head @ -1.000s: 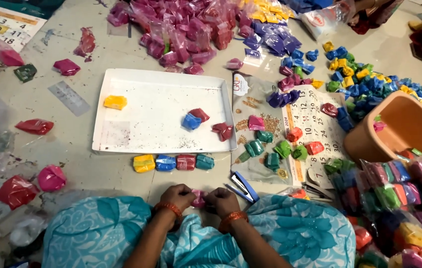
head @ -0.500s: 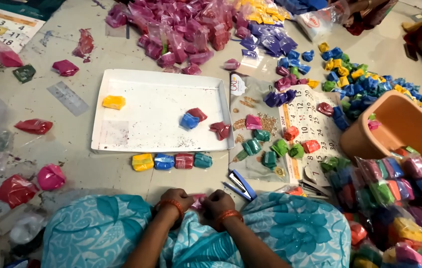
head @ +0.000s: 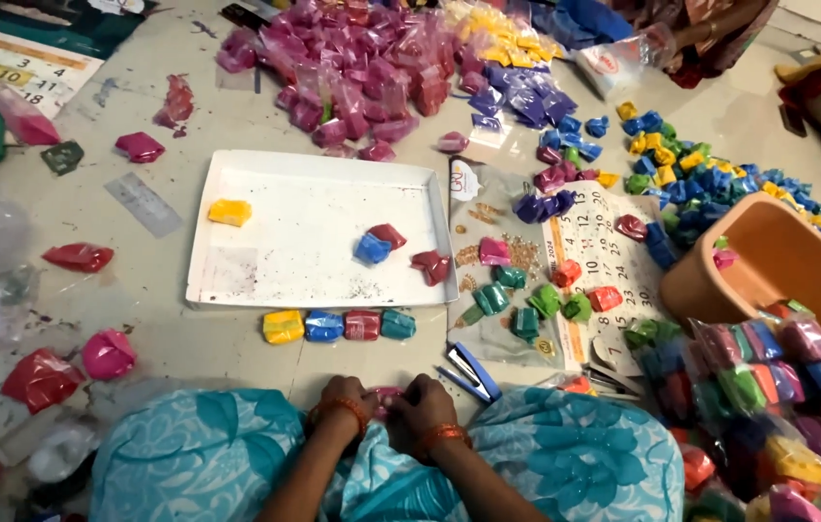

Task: The person packages and sorts small colorful packets of modeling clay into larger clear bags while sitting on the floor.

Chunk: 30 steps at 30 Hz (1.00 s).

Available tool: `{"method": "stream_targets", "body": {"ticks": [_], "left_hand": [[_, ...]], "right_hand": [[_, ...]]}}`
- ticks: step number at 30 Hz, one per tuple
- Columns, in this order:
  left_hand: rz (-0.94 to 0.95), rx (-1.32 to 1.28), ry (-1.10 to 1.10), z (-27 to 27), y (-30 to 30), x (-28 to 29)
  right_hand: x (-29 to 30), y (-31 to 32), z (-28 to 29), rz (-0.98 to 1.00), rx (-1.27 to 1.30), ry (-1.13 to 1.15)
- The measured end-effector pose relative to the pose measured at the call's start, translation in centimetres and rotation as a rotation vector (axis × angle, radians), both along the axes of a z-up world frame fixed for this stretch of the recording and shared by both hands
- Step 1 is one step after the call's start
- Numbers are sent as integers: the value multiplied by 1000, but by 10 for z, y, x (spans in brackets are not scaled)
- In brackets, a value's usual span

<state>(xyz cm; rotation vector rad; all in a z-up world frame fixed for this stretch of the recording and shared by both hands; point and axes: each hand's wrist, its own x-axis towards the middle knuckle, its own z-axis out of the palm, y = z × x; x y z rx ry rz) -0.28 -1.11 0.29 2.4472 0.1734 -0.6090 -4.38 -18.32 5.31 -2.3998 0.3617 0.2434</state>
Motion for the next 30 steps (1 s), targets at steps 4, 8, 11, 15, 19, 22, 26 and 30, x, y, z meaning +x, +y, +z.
{"method": "stream_targets", "body": {"ticks": [4, 8, 11, 15, 19, 22, 26, 30], "left_hand": [[-50, 4, -6, -4, 2, 3], [-19, -7, 70, 8, 2, 7], [31, -64, 33, 9, 2, 6], [118, -171, 55, 31, 5, -4], [102, -227, 66, -9, 12, 2], [-33, -188, -36, 8, 21, 6], [-42, 0, 246, 39, 38, 15], [-263, 178, 302, 75, 79, 40]], "right_hand": [[5, -3, -12, 35, -30, 28], [10, -4, -18, 34, -60, 71], [12, -2, -14, 12, -46, 66], [11, -6, -32, -41, 71, 69], [2, 12, -17, -210, 486, 178], [2, 21, 6, -347, 859, 303], [6, 21, -8, -208, 1015, 309], [-1, 33, 18, -37, 1244, 237]]}}
